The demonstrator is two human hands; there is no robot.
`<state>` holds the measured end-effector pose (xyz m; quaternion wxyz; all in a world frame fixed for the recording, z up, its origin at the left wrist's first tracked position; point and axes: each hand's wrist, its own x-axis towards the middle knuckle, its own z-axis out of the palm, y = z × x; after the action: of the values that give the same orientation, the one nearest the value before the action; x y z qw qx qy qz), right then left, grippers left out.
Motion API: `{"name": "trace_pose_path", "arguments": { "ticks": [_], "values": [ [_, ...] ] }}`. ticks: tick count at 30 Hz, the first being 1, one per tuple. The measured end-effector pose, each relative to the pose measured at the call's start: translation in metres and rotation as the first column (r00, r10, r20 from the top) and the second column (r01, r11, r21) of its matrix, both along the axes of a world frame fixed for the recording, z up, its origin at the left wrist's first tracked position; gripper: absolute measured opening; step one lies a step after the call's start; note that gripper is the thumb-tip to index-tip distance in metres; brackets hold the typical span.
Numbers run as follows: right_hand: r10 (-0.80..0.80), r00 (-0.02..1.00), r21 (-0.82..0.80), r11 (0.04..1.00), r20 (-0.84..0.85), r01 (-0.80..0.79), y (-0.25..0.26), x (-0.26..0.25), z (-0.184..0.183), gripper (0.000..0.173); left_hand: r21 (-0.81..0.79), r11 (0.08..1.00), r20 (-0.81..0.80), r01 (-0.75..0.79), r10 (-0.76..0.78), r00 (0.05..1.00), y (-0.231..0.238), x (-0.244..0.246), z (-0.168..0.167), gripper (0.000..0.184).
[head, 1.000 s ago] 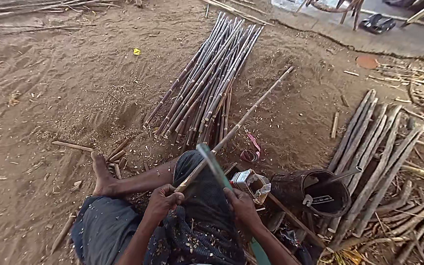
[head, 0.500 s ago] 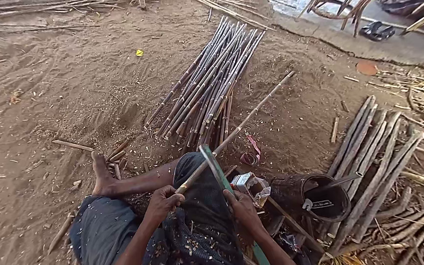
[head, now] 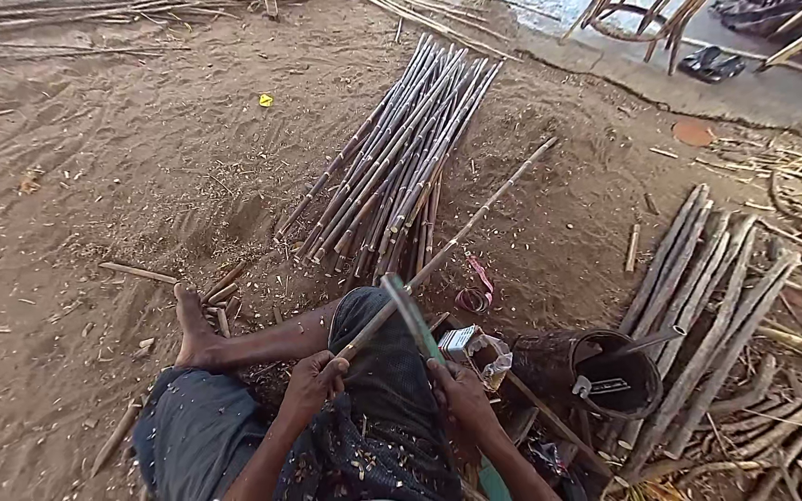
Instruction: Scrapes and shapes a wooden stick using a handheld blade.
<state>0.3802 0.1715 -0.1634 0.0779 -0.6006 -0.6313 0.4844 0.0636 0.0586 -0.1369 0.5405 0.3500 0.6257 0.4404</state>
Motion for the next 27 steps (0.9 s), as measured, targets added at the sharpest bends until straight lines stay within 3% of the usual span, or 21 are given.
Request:
{"name": "trace_pose_path", "arguments": {
  "ticks": [3, 4, 7, 11, 14, 18, 22, 24, 27],
  "values": [
    [0.185, 0.98, 0.04, 0.981, 0.079, -0.188, -0.029, -0.015, 0.013, 0.058, 0.0, 0.999, -0.009, -0.035, 0.035, 0.999, -0.001, -0.002, 0.002, 0.04],
    [0.18, 0.98, 0.029, 0.983, 0.08, -0.183, -0.031, -0.015, 0.014, 0.058, -0.005, 1.0, -0.014, -0.03, 0.03, 0.999, -0.001, -0.001, 0.002, 0.039],
    [-0.034, 0.999, -0.003, 0.999, 0.003, 0.034, -0.001, -0.006, 0.003, 0.06, 0.0, 1.0, -0.053, -0.008, 0.008, 0.999, 0.002, 0.0, 0.0, 0.043],
    [0.198, 0.975, 0.059, 0.977, 0.098, -0.204, -0.037, -0.022, 0.017, 0.058, -0.003, 0.998, -0.07, -0.067, 0.067, 0.995, -0.002, 0.001, 0.007, 0.048],
    [0.0, 1.0, 0.01, 1.0, 0.029, 0.0, -0.008, -0.013, 0.005, 0.058, -0.012, 0.996, -0.051, -0.089, 0.088, 0.995, 0.002, 0.005, 0.005, 0.049],
    [0.141, 0.988, 0.035, 0.989, 0.071, -0.143, -0.033, -0.023, 0.014, 0.059, -0.017, 0.991, -0.011, -0.136, 0.135, 0.991, -0.001, 0.008, 0.006, 0.052],
    [0.018, 1.0, -0.054, 0.998, 0.006, -0.018, -0.015, -0.017, 0.011, 0.06, -0.005, 0.992, 0.003, -0.122, 0.122, 0.993, 0.001, 0.011, 0.005, 0.054],
    [0.155, 0.986, 0.003, 0.988, 0.068, -0.155, -0.035, -0.026, 0.019, 0.058, 0.008, 0.993, 0.002, -0.122, 0.122, 0.993, 0.001, 0.008, 0.007, 0.055],
    [0.018, 0.999, -0.012, 1.0, 0.048, -0.018, -0.013, -0.017, 0.011, 0.06, -0.018, 0.996, -0.01, -0.09, 0.09, 0.996, 0.001, 0.007, 0.005, 0.051]
  ]
}}
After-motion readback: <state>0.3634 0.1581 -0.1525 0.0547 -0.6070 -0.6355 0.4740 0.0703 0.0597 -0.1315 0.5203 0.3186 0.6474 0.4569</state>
